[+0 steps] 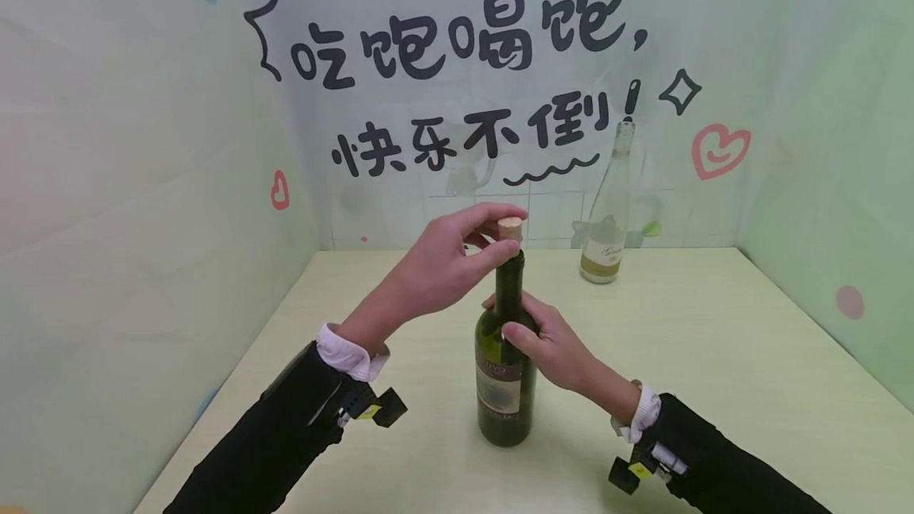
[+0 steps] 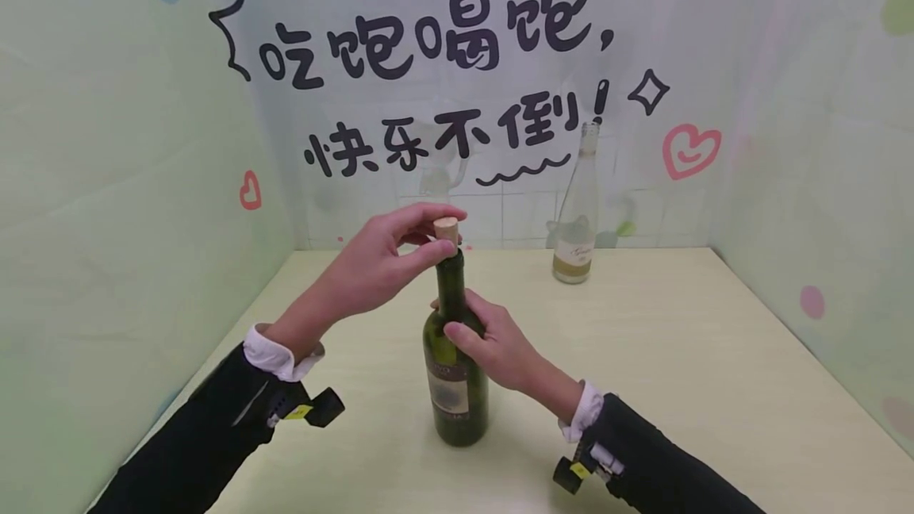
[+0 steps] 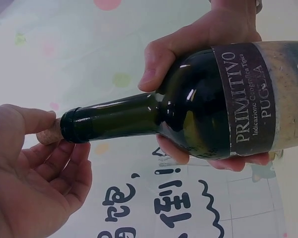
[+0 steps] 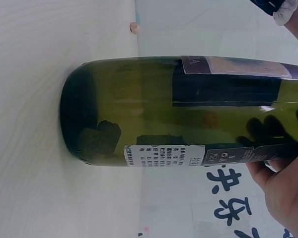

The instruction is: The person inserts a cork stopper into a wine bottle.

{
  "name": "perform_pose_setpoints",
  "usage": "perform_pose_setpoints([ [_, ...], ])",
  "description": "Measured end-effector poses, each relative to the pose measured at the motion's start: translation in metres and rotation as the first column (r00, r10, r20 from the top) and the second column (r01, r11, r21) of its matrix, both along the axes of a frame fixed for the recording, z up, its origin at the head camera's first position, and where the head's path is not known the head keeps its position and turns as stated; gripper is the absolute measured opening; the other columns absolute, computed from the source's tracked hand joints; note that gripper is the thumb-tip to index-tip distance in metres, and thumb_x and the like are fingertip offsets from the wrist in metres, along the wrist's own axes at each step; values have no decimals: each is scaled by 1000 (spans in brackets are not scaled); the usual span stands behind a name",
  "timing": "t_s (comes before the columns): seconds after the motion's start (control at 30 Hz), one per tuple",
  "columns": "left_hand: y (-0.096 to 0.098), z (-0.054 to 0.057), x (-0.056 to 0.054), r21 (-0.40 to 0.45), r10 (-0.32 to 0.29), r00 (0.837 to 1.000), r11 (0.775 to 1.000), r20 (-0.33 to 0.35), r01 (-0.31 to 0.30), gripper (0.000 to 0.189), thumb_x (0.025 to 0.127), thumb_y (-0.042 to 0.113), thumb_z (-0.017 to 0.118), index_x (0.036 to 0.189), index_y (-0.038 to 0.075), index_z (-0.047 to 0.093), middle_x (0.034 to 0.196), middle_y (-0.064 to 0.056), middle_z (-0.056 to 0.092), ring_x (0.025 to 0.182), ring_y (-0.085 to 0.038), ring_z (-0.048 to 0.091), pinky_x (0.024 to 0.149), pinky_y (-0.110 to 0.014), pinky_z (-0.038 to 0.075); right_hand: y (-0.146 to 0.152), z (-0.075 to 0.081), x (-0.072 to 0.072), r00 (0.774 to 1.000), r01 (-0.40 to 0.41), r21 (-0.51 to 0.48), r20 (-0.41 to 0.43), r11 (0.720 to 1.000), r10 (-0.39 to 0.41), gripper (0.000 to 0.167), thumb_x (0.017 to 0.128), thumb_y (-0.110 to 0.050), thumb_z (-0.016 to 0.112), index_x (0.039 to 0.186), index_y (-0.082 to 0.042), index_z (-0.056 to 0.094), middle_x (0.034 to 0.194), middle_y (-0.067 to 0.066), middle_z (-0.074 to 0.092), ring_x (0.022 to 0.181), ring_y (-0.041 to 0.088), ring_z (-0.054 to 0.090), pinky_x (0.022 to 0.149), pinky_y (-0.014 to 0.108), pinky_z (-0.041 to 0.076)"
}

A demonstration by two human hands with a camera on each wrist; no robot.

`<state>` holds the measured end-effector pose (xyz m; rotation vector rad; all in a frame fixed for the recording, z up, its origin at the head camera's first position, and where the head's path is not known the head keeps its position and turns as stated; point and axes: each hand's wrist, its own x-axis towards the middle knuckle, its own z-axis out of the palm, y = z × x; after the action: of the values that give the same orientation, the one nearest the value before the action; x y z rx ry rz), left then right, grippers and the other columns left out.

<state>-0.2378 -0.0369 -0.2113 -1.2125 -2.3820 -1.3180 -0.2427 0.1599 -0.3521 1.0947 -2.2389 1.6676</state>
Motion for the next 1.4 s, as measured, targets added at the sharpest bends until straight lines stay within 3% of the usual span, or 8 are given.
perform_pose_setpoints([
  [0.4,3,-7,0,12,-15,1000,1000,-7,15,39,103,11,64,141,7,60,107,-6,70,100,-20,66,95,-37,54,1,-2,2,1000,13,-11,1,1000,-13,34,104,-16,47,133,-2,55,122,16,64,103,32,64,91,53,55],
  [0.73,5,-18,-2,135,-38,998,990,46,32,33,109,21,56,138,9,65,125,-5,70,113,-17,66,104,-37,51,2,-5,1,1000,12,-2,1,1000,-12,34,104,-18,47,133,-3,55,121,15,65,103,31,64,91,52,55],
  [1.0,9,-18,-2,141,-20,1000,990,10,19,30,107,19,58,133,7,67,120,-5,70,107,-18,66,101,-33,53,2,-4,0,1000,19,-8,-4,1000,-19,34,103,-16,47,133,-2,55,122,16,65,103,32,64,91,52,55],
  [1.17,11,-22,-2,155,15,998,988,-53,-7,31,106,19,60,134,6,67,117,-4,70,103,-17,66,99,-32,54,2,-5,-1,1000,21,-7,3,1000,-21,34,103,-15,47,133,-2,55,121,16,65,103,32,65,91,51,56],
  [1.4,16,-30,-3,249,40,993,968,-112,-11,33,105,16,62,136,7,67,121,-5,72,110,-14,67,99,-30,54,3,-3,-2,1000,19,-5,-17,1000,-19,34,103,-17,48,134,-2,55,123,16,66,102,30,65,90,48,57],
])
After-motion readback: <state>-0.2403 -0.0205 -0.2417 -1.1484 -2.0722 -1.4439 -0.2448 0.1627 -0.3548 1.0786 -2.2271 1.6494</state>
